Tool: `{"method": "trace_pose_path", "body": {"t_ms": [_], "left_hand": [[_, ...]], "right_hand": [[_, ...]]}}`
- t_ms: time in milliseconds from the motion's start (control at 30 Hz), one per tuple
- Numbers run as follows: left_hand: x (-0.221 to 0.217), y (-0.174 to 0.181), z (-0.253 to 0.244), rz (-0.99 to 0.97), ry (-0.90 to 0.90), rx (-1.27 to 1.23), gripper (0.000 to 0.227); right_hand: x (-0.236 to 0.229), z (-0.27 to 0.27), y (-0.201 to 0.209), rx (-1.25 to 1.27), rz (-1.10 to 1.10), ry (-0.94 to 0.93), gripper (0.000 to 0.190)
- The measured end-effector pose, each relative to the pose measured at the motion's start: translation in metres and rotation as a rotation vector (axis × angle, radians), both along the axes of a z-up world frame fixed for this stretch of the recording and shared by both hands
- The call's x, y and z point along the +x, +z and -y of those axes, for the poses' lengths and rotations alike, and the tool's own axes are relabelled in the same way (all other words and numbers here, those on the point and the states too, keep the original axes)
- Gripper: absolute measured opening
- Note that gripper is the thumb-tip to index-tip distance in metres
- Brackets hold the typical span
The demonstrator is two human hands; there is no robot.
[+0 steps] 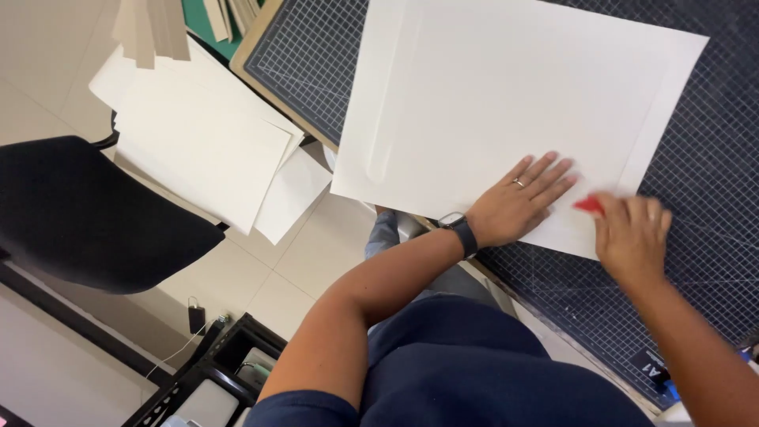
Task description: Attaching reinforcement cardboard strips to a white board using adhesive and a squeegee.
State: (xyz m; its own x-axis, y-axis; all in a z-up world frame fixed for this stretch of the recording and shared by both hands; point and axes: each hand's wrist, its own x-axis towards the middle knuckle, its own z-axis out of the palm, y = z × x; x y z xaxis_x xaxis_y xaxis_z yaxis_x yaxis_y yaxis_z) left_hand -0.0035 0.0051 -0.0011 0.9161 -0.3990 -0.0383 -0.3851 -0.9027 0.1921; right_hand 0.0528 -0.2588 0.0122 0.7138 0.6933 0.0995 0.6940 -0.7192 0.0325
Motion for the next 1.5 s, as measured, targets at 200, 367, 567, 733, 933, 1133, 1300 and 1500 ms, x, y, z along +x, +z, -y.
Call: {"method": "trace_pose_path", "body": {"t_ms": [200,367,567,733,933,1133,1300,1500], "left_hand": [[-0.046,-0.007,-0.062,0.011,0.189,-0.098,0.066],[-0.094,0.018,-0.112,0.012,0.383,0.003,0.083],[-0.026,0.005,-0.112,0.077,0.313,0.069,0.083],[-0.022,0.000,-0.123,0.111,0.289,-0.136,0.078],[-0.072,0.008,-0.156,-0.065,0.238,0.007,0.078],[-0.077,-0.009,-0.151,0.017,0.327,-0.243,0.075],[-0.080,0.013,-0.162,-0.019,0.260,-0.187,0.069],[-0.077,0.007,-0.161,0.027,0.266,-0.298,0.067]], "right_hand": [[-0.009,-0.025,0.029,0.091,-0.368,-0.149,0.040],[0.025,-0.148,0.045,0.447,-0.239,-0.010,0.041],[0.061,-0.259,0.052,0.446,-0.125,0.157,0.035],[0.089,-0.301,-0.002,0.211,-0.018,0.137,0.043],[0.079,-0.308,-0.011,0.086,0.070,0.024,0.041],[0.048,-0.288,-0.038,0.199,0.090,0.230,0.036],[0.059,-0.310,-0.014,0.065,0.181,0.008,0.034],[0.017,-0.308,0.008,0.077,0.164,0.126,0.025]]}}
